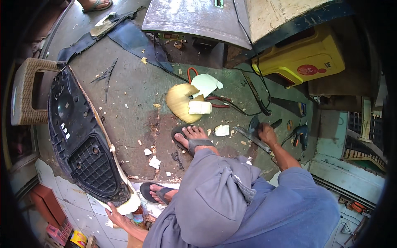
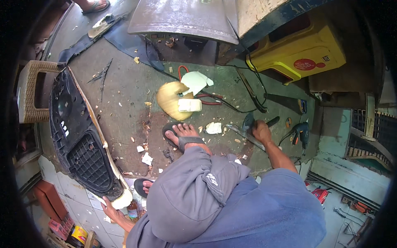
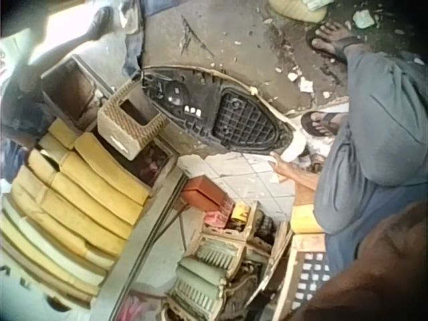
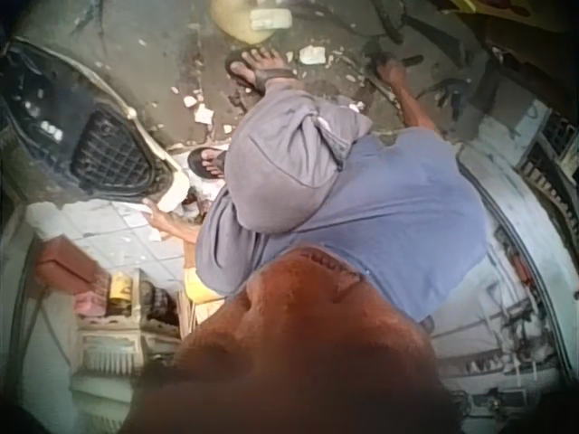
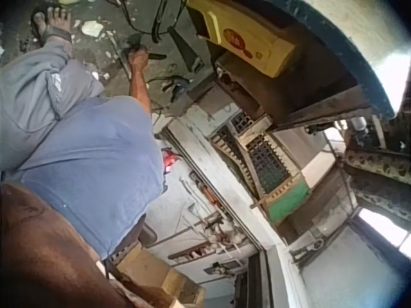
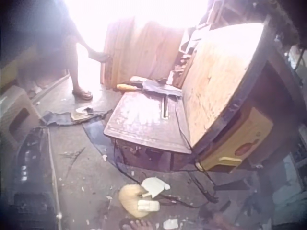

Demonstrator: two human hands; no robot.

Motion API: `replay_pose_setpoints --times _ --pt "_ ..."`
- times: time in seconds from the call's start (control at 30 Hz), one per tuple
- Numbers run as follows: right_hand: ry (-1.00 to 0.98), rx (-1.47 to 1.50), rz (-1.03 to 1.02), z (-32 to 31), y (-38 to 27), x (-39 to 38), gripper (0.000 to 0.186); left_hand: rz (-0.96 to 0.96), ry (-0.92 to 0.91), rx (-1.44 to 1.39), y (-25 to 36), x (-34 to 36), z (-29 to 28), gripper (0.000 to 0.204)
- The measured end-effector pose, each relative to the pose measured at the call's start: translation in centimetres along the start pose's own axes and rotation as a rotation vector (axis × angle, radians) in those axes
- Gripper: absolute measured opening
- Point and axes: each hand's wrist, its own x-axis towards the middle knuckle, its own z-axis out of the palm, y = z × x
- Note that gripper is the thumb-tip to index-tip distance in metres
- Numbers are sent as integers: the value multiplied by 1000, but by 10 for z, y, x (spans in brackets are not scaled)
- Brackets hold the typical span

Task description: The person applies a liquid from a bottle onto a yellow foam motorcycle seat and rubs it in. They then place a white foam cover over the yellow foam and smooth it down. The person uses a knife to trim the edges of the white foam cover to fit the seat shape.

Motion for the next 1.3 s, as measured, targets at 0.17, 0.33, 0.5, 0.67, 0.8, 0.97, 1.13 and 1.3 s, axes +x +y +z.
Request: replay_pose_setpoints --times 0.17,0.33,0.5,0.67,0.8,0.97,1.13,1.3 --pt "74 -143 308 41 66 -49 63 30 -79 -14 23 -28 16 82" --pt "-149 -506 368 53 231 -99 100 -55 -93 -60 -19 -28 50 69" --pt "-331 -373 258 58 130 -59 80 8 -46 -33 16 -47 1 58" --pt "-314 -185 18 44 141 -99 49 126 133 142 29 -28 25 51" --pt "-311 -224 -19 33 150 -101 47 353 362 248 19 -21 4 37" --pt "162 -159 -373 5 178 -129 47 550 -65 -397 137 -87 71 57" --pt "111 110 105 -20 66 -134 47 959 -1082 -655 229 -167 101 53" --pt "28 59 352 2 5 -225 54 1198 -1553 -33 270 -236 160 39"
